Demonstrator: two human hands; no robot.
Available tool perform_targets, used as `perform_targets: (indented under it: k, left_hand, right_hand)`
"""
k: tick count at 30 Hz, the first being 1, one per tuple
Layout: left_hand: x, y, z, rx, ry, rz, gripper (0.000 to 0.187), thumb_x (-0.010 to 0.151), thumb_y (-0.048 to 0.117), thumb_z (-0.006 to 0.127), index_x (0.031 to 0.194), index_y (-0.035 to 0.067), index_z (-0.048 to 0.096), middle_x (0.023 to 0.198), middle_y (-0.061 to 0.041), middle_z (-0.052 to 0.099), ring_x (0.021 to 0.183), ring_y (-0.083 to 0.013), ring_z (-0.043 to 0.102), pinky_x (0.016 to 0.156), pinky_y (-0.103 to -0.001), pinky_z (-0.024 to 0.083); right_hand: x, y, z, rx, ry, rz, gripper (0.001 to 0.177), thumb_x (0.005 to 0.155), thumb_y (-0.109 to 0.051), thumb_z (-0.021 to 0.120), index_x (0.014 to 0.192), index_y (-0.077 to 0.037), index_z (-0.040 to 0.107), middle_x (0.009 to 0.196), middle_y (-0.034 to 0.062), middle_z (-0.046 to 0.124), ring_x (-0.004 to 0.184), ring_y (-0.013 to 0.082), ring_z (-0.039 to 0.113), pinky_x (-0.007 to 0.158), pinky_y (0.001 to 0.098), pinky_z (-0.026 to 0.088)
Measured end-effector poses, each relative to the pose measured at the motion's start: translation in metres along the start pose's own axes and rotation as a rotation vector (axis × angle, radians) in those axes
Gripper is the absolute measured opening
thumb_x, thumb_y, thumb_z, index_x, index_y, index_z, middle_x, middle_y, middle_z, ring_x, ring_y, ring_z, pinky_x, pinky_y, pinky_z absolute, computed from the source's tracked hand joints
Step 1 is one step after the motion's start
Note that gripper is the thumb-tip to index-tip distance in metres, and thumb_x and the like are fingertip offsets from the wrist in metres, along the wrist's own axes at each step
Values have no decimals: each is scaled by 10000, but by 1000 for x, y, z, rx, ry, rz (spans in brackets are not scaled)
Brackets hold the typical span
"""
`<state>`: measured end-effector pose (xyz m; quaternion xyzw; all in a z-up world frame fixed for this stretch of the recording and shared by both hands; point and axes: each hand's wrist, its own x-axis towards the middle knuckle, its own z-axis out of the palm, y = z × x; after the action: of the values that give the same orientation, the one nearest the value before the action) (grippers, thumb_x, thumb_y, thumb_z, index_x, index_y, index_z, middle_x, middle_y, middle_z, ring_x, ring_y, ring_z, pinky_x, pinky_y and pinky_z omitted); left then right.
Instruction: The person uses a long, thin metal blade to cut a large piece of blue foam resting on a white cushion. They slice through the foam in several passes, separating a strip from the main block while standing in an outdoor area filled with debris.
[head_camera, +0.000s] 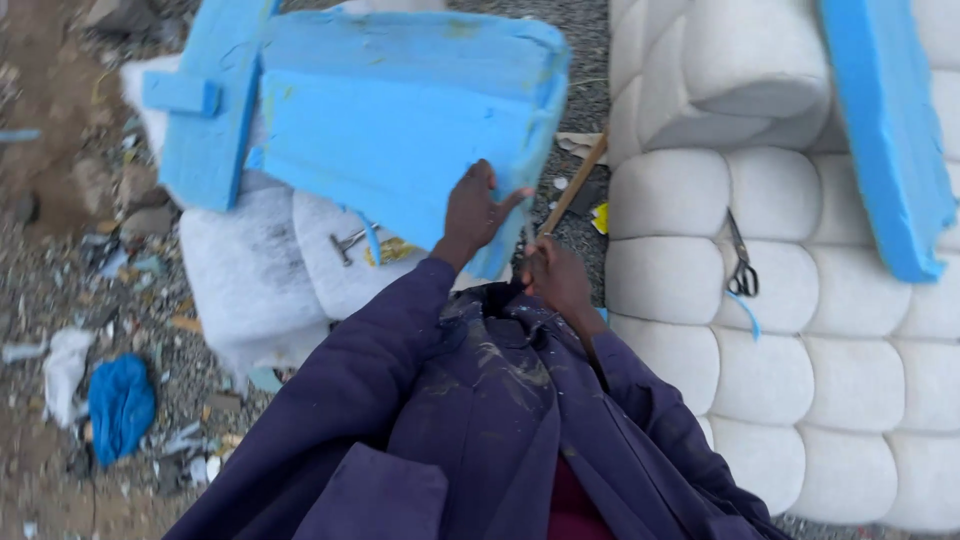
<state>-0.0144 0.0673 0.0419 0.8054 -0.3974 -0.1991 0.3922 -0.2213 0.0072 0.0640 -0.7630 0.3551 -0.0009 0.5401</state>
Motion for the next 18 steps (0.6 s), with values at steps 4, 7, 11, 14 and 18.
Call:
perform_targets:
  k: [4, 7, 11, 14, 18]
  left_hand:
    - [-49, 14, -13, -168, 190, -88, 512, 1000, 565, 730, 915, 160, 428, 742, -75, 439, 616, -344, 586, 591, -504, 417]
    - [-86, -6, -12, -259, 370, -58, 382, 1104, 396, 652, 873, 145, 479, 634, -45, 386, 501, -289, 535, 527, -373, 436]
    - [-112, -57, -15, -383, 601, -418, 378, 1158, 418, 501, 891, 151, 493, 621, -51, 421, 534, -266, 546, 579, -358, 469]
    - [-148, -130, 15, -233, 536, -634, 166, 1097, 254, 510, 1167, 104, 505, 711, -107, 562, 668, -331, 639, 640, -424, 531]
    - [-148, -264, 106, 18, 57, -883, 674, 948, 251, 688, 1598, 185, 525, 1098, -190, 797, 1018, -391, 786, 769, -542, 665]
  right_hand:
    - [-7, -24, -11, -6, 16, -61, 286, 1184, -226, 512, 1171, -18, 707, 696, 110, 753, 604, 271, 766, 590, 424, 587]
    - [-14, -59, -22, 76, -30, -27, 348, 1234, -242, 431, 1216, 1, 680, 768, 138, 739, 672, 275, 761, 620, 428, 571]
    - [2, -81, -36, -60, -8, -42, 289, 1242, -235, 502, 1195, -6, 674, 750, 163, 726, 640, 287, 743, 615, 401, 546]
    - [14, -98, -46, -58, 0, -99, 257, 1247, -221, 532, 1170, -14, 664, 733, 160, 702, 597, 267, 713, 597, 351, 538]
    - [66, -119, -71, -10, 9, -149, 221, 1256, -193, 513, 1163, -52, 655, 735, 123, 656, 585, 214, 672, 565, 296, 529]
